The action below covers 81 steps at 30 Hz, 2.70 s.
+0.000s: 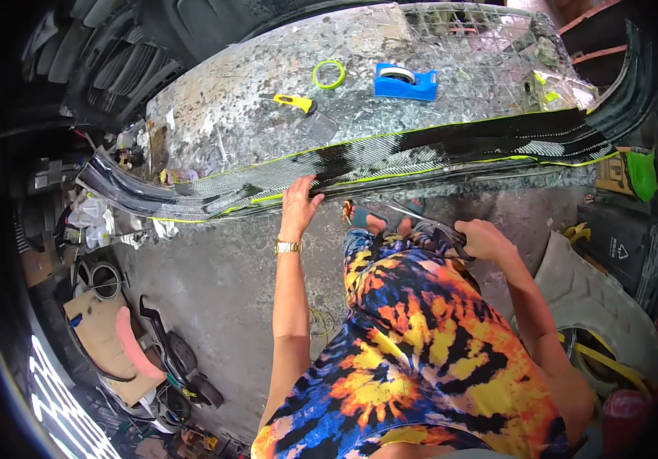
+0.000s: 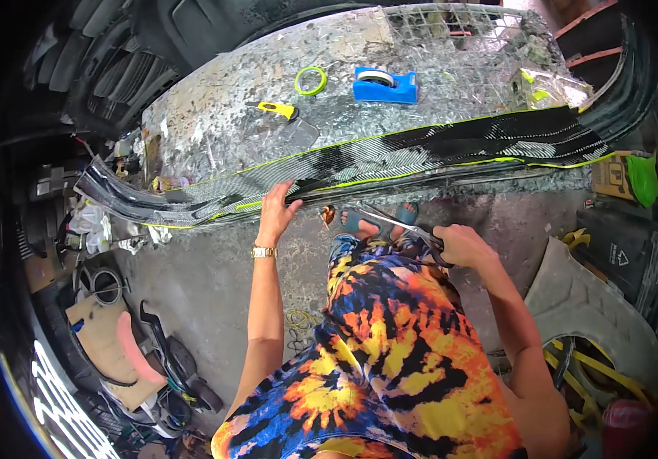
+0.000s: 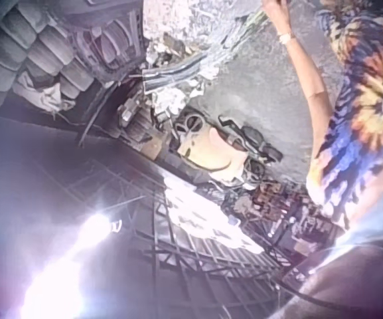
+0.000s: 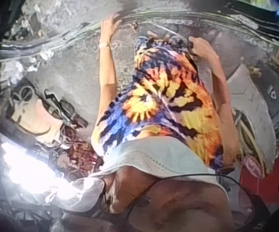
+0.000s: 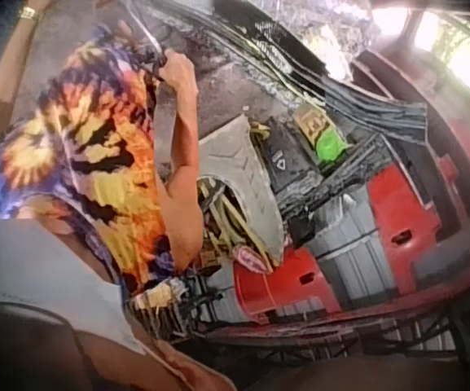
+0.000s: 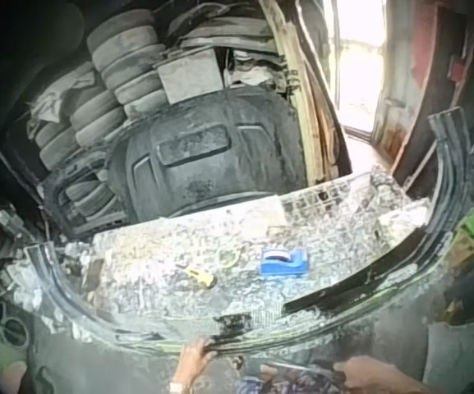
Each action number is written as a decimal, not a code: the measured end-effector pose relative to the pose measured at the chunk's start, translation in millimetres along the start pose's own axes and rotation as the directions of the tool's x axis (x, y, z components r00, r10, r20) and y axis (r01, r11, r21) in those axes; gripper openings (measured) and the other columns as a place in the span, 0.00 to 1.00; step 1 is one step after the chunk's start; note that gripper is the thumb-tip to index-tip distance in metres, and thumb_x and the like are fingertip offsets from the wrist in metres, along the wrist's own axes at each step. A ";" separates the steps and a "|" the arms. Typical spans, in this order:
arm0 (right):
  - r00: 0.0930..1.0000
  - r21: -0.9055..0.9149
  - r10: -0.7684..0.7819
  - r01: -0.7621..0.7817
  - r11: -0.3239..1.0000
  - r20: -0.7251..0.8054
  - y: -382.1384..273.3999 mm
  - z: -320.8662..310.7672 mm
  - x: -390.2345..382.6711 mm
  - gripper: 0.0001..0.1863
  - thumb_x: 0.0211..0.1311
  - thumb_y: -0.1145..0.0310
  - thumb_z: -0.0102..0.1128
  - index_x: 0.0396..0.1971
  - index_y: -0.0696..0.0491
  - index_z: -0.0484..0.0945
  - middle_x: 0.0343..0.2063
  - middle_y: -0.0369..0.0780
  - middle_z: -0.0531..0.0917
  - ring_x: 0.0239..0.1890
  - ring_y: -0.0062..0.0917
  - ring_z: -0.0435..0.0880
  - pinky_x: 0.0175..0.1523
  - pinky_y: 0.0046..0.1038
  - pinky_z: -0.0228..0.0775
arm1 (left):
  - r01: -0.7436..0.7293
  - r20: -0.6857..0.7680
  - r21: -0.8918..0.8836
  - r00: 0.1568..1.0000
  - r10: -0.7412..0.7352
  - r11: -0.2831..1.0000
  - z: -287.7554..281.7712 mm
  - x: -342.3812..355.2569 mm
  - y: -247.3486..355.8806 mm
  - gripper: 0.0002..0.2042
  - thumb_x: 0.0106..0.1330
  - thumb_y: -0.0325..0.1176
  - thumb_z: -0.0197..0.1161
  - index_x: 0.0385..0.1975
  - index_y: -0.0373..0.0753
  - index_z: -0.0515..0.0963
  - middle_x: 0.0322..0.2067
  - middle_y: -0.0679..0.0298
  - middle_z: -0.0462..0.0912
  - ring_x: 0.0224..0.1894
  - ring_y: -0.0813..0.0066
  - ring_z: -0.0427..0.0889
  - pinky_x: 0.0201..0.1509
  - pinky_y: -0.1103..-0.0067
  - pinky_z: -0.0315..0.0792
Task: The person trims the excess material from the edge of a carbon fiber car component using shears. They follow a yellow marked line, cutting the material in small sections until the edge is smooth.
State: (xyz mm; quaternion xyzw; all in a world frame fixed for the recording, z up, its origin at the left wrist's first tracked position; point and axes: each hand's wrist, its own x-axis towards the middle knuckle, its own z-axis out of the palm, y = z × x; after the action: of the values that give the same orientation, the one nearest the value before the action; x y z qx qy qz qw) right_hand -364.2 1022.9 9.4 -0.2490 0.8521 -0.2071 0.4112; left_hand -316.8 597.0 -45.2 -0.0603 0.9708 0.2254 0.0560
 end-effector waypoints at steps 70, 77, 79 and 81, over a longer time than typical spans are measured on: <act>0.972 -0.259 -0.047 0.108 0.960 0.231 -148.4 7.9 226.1 0.28 0.46 0.48 0.72 0.38 0.57 0.81 0.35 0.51 0.83 0.44 0.46 0.81 0.50 0.41 0.71 | 0.102 0.112 -0.244 0.991 -0.077 0.964 -1.5 27.8 -128.9 0.10 0.58 0.33 0.64 0.36 0.36 0.82 0.32 0.49 0.83 0.38 0.48 0.82 0.43 0.62 0.74; 0.971 -0.315 -0.084 0.153 0.937 0.222 -153.7 7.0 230.2 0.26 0.45 0.50 0.72 0.36 0.57 0.81 0.33 0.51 0.83 0.43 0.46 0.82 0.50 0.41 0.72 | 0.068 0.041 -0.249 0.997 -0.059 0.966 1.9 24.3 -134.5 0.07 0.59 0.32 0.64 0.32 0.36 0.81 0.27 0.48 0.81 0.34 0.47 0.81 0.39 0.62 0.73; 0.977 -0.334 -0.105 0.163 0.928 0.188 -148.9 8.6 232.2 0.24 0.45 0.52 0.72 0.35 0.56 0.81 0.32 0.50 0.83 0.42 0.46 0.82 0.48 0.42 0.72 | 0.060 0.061 -0.231 0.997 -0.047 0.971 0.3 25.5 -133.5 0.07 0.59 0.32 0.63 0.33 0.37 0.81 0.27 0.48 0.81 0.35 0.48 0.81 0.39 0.62 0.73; 0.976 -0.336 -0.114 0.172 0.926 0.186 -152.7 8.0 231.0 0.23 0.45 0.55 0.73 0.35 0.57 0.81 0.34 0.49 0.84 0.44 0.44 0.82 0.49 0.41 0.72 | 0.056 0.064 -0.220 0.997 -0.043 0.974 1.7 24.3 -136.4 0.07 0.59 0.32 0.63 0.33 0.37 0.81 0.28 0.49 0.82 0.35 0.48 0.81 0.39 0.62 0.73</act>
State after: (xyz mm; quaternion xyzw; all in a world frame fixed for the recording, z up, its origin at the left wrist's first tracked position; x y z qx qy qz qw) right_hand -443.2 763.7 -48.1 -0.3959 0.8183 -0.0608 0.4123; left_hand -321.2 474.0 -108.7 -0.0838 0.9357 0.3324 0.0831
